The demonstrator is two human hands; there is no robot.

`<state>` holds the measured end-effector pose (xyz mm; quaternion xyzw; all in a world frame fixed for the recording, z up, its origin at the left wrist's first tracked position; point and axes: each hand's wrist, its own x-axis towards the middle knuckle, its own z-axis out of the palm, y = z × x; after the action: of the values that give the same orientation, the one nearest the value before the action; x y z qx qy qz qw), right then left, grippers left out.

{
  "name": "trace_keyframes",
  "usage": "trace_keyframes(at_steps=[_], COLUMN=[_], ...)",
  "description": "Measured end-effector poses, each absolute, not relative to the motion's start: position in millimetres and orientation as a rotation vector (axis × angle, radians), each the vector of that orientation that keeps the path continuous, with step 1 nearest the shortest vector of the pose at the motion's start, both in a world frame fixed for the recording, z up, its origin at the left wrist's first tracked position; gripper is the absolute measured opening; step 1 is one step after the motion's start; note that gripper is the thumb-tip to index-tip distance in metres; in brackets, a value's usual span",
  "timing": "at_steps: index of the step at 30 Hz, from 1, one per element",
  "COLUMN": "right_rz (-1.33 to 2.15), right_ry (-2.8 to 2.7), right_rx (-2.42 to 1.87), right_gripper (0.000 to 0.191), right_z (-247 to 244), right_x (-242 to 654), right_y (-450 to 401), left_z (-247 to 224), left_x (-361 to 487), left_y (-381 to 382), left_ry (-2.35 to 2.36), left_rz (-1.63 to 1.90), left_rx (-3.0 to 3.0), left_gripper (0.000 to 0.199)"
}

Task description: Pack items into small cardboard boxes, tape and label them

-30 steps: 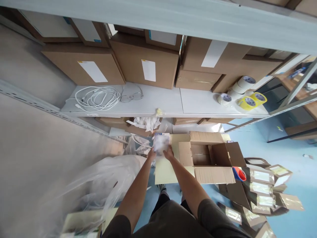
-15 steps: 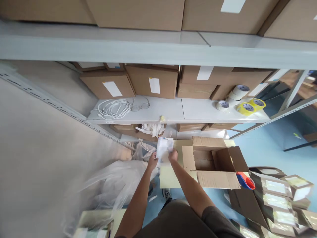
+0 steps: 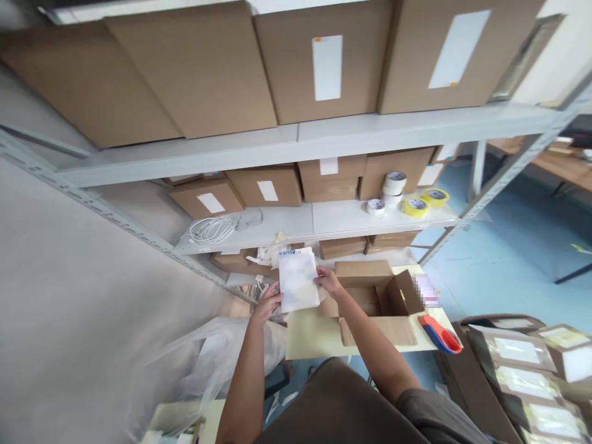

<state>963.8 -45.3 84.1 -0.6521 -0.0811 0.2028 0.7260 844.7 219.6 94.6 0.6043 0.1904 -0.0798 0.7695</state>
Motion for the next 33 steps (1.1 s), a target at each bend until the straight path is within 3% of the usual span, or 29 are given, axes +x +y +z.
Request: trace_keyframes(at_steps=[6, 12, 20, 26, 33], right_rz=[0.341, 0.159, 0.182, 0.248, 0.12], right_ry=[-0.053, -0.128, -0.428, -0.421, -0.453], right_rx=[-1.431, -1.766, -2.332, -2.431, -2.292], right_gripper=[0.054, 0.052, 0.047, 0.062, 0.061], right_z=[107, 118, 128, 112, 104], right_x=[962, 974, 1024, 1027, 1004], right_y=[-180, -291, -300, -288, -314], left_z=[121, 106, 67, 60, 74], left_x=[883, 900, 851, 837, 837], left_y=[102, -30, -153, -137, -48], left_ry=[0.276, 0.383, 0.535, 0.694, 0.661], left_rz=[-0.268, -0.252, -0.23, -0.507, 0.098], left_rx=[1.382, 1.339, 1.287, 1.417, 1.861], left_gripper=[0.067, 0.055, 0.045, 0.063, 0.041])
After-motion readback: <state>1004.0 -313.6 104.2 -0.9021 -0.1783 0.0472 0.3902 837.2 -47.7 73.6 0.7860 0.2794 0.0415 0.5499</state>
